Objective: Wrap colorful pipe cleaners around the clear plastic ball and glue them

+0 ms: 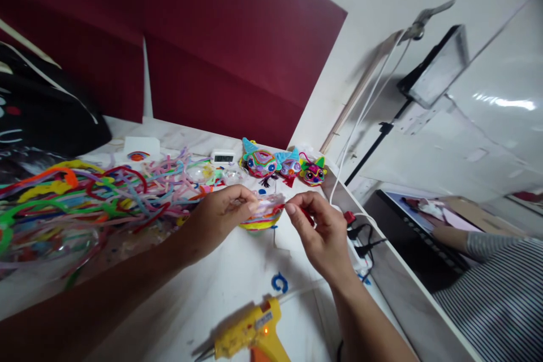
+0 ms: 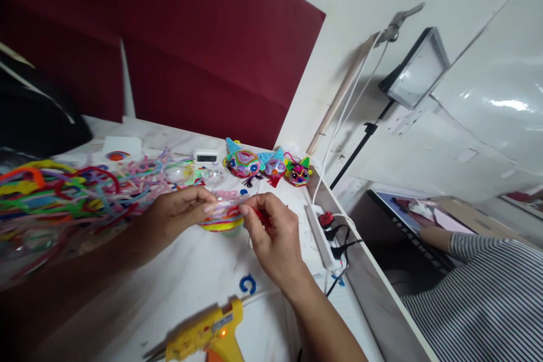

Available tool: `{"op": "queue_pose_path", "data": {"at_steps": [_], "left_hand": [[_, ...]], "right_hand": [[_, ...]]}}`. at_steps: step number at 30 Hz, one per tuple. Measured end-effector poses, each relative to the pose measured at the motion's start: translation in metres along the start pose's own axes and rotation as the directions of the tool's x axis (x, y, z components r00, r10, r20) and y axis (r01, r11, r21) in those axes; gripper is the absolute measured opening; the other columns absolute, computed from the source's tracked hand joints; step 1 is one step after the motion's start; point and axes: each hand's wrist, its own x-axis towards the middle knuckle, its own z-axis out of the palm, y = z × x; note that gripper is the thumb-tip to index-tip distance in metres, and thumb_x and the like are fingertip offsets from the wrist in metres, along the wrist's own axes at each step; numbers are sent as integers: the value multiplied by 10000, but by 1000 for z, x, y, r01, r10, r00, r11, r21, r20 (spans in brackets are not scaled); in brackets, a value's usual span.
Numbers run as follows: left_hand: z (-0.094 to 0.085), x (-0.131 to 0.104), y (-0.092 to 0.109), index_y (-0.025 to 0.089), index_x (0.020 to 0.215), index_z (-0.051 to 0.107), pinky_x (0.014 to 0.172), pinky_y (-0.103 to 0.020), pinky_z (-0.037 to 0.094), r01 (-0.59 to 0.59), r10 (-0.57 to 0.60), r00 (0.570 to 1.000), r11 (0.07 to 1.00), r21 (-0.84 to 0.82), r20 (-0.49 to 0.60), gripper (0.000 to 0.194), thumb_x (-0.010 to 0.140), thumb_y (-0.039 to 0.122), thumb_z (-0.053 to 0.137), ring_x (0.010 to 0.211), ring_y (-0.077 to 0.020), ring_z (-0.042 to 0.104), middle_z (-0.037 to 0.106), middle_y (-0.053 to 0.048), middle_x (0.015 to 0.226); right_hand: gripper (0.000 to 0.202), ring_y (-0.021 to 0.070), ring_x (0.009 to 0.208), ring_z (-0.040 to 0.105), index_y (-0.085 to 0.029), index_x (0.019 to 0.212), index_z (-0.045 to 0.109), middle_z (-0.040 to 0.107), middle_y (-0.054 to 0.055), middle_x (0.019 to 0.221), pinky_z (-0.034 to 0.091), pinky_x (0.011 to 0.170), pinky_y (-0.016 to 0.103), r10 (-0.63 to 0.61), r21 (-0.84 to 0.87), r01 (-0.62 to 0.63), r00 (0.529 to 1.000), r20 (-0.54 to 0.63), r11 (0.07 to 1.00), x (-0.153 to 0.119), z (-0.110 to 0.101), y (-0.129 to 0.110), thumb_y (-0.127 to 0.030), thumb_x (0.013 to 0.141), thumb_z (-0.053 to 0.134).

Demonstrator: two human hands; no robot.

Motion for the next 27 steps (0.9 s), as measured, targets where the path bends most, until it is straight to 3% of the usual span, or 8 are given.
{"op": "queue_pose_path", "data": {"at_steps": [12, 19, 27], "left_hand": [[3, -6, 3, 180, 777, 647, 595, -228, 445, -85, 83, 995, 996, 41, 54, 198, 868, 334, 562, 679, -147, 593, 650, 8, 738], [6, -6, 1, 183, 810, 656, 642, -248, 470, -47, 47, 997, 999, -7, 68, 192, 869, 346, 574, 720, -162, 612, 663, 1, 764], [5, -5, 1, 186, 794, 643, 620, -210, 454, -56, 60, 997, 996, -70, 56, 171, 880, 313, 568, 690, -126, 606, 647, 32, 734]], "right_hand": [[60, 111, 564, 548, -202, 861, 587, 627, -3, 714, 422, 513, 239, -205, -244, 177, 974, -95, 953, -8, 14, 6, -185, 919, 585], [73, 131, 588, 571, -201, 912, 568, 624, 12, 702, 421, 536, 264, -379, -433, 315, 923, -67, 845, -11, 15, 8, -130, 910, 588], [100, 137, 592, 581, -209, 935, 552, 629, 16, 706, 432, 541, 262, -425, -455, 357, 904, -54, 816, -14, 15, 2, -116, 912, 579]]}}
